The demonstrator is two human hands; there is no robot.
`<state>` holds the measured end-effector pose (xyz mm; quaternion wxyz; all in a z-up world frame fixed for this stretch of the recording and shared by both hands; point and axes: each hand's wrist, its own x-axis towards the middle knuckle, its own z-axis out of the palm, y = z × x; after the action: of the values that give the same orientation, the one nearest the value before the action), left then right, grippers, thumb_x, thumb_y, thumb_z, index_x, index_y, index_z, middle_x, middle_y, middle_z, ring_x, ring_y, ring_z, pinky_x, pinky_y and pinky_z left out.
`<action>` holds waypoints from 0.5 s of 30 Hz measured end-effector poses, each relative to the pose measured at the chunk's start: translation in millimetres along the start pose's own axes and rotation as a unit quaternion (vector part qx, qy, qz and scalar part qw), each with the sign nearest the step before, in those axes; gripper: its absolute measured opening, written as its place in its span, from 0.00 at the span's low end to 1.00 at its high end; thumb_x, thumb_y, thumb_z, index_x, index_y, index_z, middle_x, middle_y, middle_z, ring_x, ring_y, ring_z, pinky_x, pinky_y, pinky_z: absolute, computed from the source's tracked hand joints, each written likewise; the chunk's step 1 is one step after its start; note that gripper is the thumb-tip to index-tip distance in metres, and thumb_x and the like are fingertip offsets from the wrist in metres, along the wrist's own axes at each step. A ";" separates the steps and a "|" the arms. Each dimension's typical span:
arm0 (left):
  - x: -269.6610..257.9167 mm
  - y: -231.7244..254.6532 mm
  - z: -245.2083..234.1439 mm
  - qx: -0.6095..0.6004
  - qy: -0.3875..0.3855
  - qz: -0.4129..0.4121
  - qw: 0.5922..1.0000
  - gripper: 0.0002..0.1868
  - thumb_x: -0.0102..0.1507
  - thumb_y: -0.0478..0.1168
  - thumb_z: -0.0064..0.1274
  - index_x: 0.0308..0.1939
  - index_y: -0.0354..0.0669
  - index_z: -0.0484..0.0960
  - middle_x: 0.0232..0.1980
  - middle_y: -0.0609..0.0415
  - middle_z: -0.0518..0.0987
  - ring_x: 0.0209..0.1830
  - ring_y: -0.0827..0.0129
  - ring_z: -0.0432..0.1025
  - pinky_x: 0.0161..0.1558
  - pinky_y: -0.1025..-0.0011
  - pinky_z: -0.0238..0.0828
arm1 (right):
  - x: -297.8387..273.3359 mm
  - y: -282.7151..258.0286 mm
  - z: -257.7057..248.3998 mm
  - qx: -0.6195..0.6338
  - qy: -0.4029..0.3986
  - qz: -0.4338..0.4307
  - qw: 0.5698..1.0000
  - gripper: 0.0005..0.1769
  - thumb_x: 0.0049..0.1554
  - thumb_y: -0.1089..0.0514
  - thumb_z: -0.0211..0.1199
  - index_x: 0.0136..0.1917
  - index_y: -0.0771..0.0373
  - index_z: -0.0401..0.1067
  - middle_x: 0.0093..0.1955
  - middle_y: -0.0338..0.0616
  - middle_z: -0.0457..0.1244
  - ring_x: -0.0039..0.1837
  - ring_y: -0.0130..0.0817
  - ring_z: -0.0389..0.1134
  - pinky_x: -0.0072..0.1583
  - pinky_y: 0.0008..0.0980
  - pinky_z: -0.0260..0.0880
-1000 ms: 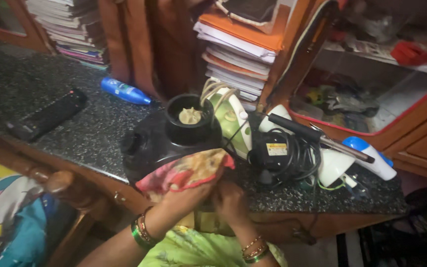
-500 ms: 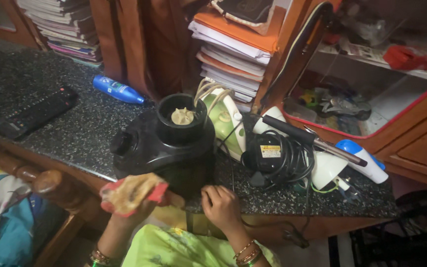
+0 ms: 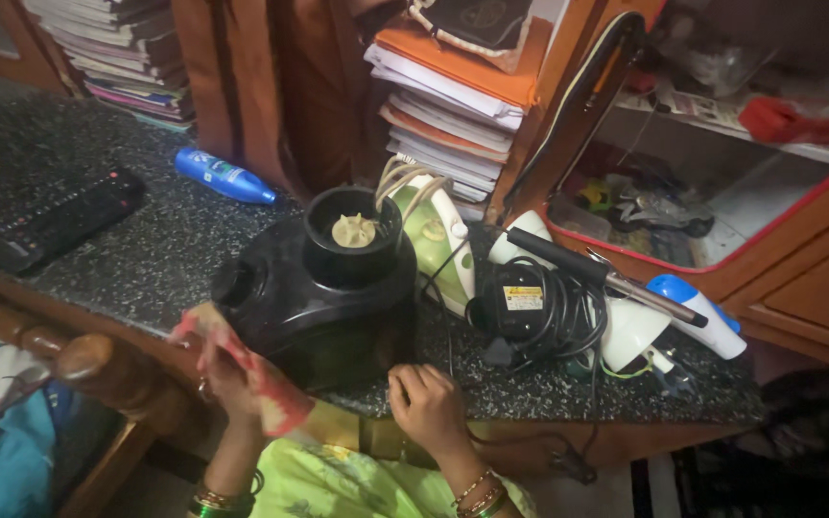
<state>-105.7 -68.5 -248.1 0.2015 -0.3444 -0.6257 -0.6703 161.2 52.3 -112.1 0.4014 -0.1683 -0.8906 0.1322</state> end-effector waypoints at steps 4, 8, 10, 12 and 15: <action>35.7 -17.4 -2.7 -0.181 -0.025 -0.143 0.973 0.18 0.70 0.42 0.49 0.63 0.44 0.68 0.46 0.56 0.68 0.43 0.72 0.64 0.49 0.75 0.64 | 0.4 -1.3 -0.3 0.010 0.009 -0.008 1.000 0.02 0.56 0.63 0.63 0.41 0.62 0.72 0.41 0.45 0.70 0.43 0.44 0.72 0.46 0.41 0.72; 74.8 13.7 -0.9 -0.309 -0.086 -0.185 0.929 0.19 0.71 0.43 0.48 0.64 0.43 0.68 0.49 0.57 0.67 0.46 0.71 0.63 0.52 0.73 0.61 | 0.4 -2.8 -0.5 0.011 0.020 -0.003 1.000 0.01 0.55 0.63 0.63 0.41 0.62 0.73 0.41 0.45 0.70 0.43 0.45 0.72 0.46 0.41 0.72; 93.3 34.1 -0.2 -0.356 -0.106 -0.192 0.909 0.19 0.71 0.43 0.48 0.65 0.43 0.68 0.50 0.57 0.67 0.48 0.71 0.62 0.53 0.72 0.59 | 0.0 -3.1 -1.0 0.010 0.023 0.001 1.000 0.01 0.55 0.63 0.63 0.41 0.62 0.73 0.41 0.45 0.70 0.43 0.45 0.71 0.46 0.42 0.72; 103.3 50.8 -3.1 -0.387 -0.116 -0.201 0.893 0.20 0.71 0.43 0.48 0.65 0.43 0.68 0.52 0.57 0.67 0.50 0.71 0.61 0.54 0.71 0.58 | 0.3 -3.5 -1.4 0.009 0.026 -0.001 1.000 0.02 0.55 0.62 0.63 0.41 0.61 0.73 0.41 0.45 0.70 0.43 0.45 0.71 0.46 0.42 0.72; 106.1 63.1 -3.4 -0.416 -0.108 -0.199 0.881 0.20 0.71 0.44 0.47 0.66 0.42 0.68 0.54 0.57 0.67 0.53 0.71 0.60 0.56 0.70 0.56 | -0.4 -5.2 -1.9 0.002 0.031 -0.002 1.000 0.01 0.56 0.63 0.63 0.41 0.61 0.73 0.40 0.45 0.69 0.43 0.45 0.71 0.46 0.41 0.72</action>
<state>-134.5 -63.4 -128.2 -0.1666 -0.3350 -0.3621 -0.8538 161.9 47.6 -109.2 0.4296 -0.1699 -0.8776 0.1283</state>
